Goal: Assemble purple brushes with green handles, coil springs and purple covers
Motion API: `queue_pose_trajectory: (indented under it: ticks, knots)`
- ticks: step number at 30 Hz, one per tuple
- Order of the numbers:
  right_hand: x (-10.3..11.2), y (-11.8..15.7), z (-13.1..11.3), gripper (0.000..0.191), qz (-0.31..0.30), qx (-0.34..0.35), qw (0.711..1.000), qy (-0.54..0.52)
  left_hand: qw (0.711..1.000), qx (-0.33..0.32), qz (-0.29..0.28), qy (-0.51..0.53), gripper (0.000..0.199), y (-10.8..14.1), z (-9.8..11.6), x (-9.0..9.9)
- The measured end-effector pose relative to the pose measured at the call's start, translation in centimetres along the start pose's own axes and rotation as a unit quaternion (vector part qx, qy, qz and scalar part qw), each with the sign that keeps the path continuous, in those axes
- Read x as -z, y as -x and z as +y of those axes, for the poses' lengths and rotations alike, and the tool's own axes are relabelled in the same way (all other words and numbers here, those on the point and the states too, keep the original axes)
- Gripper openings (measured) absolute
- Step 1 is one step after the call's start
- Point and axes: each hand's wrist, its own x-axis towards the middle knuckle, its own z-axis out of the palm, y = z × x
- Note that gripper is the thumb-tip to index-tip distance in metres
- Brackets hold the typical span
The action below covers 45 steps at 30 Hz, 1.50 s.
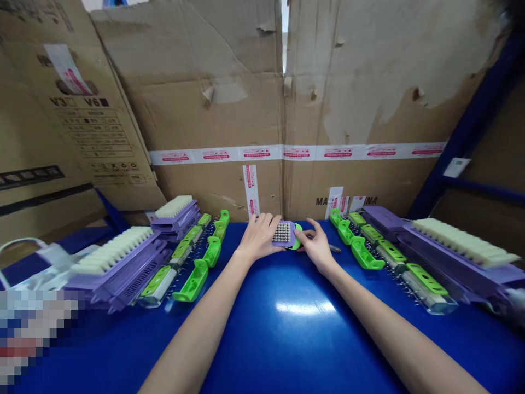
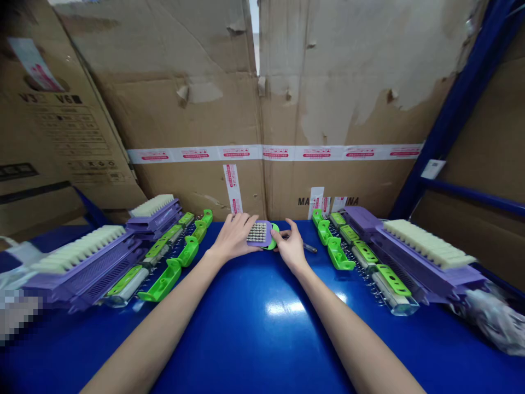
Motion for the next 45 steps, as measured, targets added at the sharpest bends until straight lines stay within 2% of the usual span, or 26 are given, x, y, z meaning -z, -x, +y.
queue_pose_trajectory:
  ticks: [5,10,14,22,30,38,45]
  knots:
    - [0.1,0.1,0.0,0.081,-0.019,0.019,1.000,-0.005,0.998,-0.020,0.013,-0.050,0.062,0.3,0.7,0.6]
    - [0.1,0.1,0.1,0.074,-0.017,0.079,0.996,0.029,0.997,-0.051,0.015,-0.060,0.065,0.3,1.2,0.9]
    - [0.0,0.4,0.0,0.065,0.002,0.143,0.987,0.069,0.997,-0.060,0.035,-0.041,0.059,0.4,1.3,0.1]
    - [0.0,0.7,0.2,0.058,0.003,0.187,0.972,0.143,0.994,-0.050,0.089,0.042,0.056,0.9,0.9,-1.5]
    - [-0.1,0.7,-0.2,0.062,-0.016,0.165,0.980,0.106,0.992,-0.066,0.093,0.062,0.063,1.1,0.5,-1.8]
    - [-0.3,0.6,0.1,0.077,-0.024,0.159,0.978,0.131,0.987,-0.065,0.116,0.086,0.055,1.0,0.8,-1.8]
    - [-0.5,0.6,-0.1,0.078,-0.066,0.102,0.991,0.047,0.987,-0.073,0.115,0.080,0.053,0.8,1.1,-2.0]
